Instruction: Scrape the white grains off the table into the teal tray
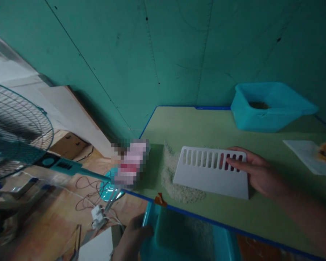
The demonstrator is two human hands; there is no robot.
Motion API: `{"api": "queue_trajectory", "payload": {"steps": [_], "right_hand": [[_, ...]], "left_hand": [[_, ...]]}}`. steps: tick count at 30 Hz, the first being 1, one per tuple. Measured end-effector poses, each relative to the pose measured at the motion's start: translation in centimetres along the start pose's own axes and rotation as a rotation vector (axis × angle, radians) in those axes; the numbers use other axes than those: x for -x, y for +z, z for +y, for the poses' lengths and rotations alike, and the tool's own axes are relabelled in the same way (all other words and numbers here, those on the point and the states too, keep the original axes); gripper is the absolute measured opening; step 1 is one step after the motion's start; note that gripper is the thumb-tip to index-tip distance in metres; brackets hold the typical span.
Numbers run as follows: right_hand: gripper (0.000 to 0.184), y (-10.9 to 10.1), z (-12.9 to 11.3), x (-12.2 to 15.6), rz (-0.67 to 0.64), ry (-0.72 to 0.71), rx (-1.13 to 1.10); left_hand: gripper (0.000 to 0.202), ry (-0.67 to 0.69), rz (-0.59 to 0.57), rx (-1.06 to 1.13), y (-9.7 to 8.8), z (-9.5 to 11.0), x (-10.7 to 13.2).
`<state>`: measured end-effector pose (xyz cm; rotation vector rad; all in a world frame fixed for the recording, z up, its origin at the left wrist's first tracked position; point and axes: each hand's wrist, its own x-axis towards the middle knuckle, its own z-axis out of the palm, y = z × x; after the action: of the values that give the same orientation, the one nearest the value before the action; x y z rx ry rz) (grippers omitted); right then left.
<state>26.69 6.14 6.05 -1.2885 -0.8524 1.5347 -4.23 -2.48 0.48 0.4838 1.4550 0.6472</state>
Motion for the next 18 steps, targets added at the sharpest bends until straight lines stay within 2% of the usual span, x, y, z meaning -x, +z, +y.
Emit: {"api": "queue_trajectory", "payload": {"steps": [8,18], "right_hand": [[0.022,-0.7,0.1,-0.6,0.006,-0.018,0.061],[0.029,-1.4,0.0,-0.1,-0.112,0.135,0.119]], "left_hand": [[0.029,-0.057,0.067,0.076,1.3,0.3,1.4],[0.027,-0.026,0.052,0.094,1.0,-0.4,0.8]]}}
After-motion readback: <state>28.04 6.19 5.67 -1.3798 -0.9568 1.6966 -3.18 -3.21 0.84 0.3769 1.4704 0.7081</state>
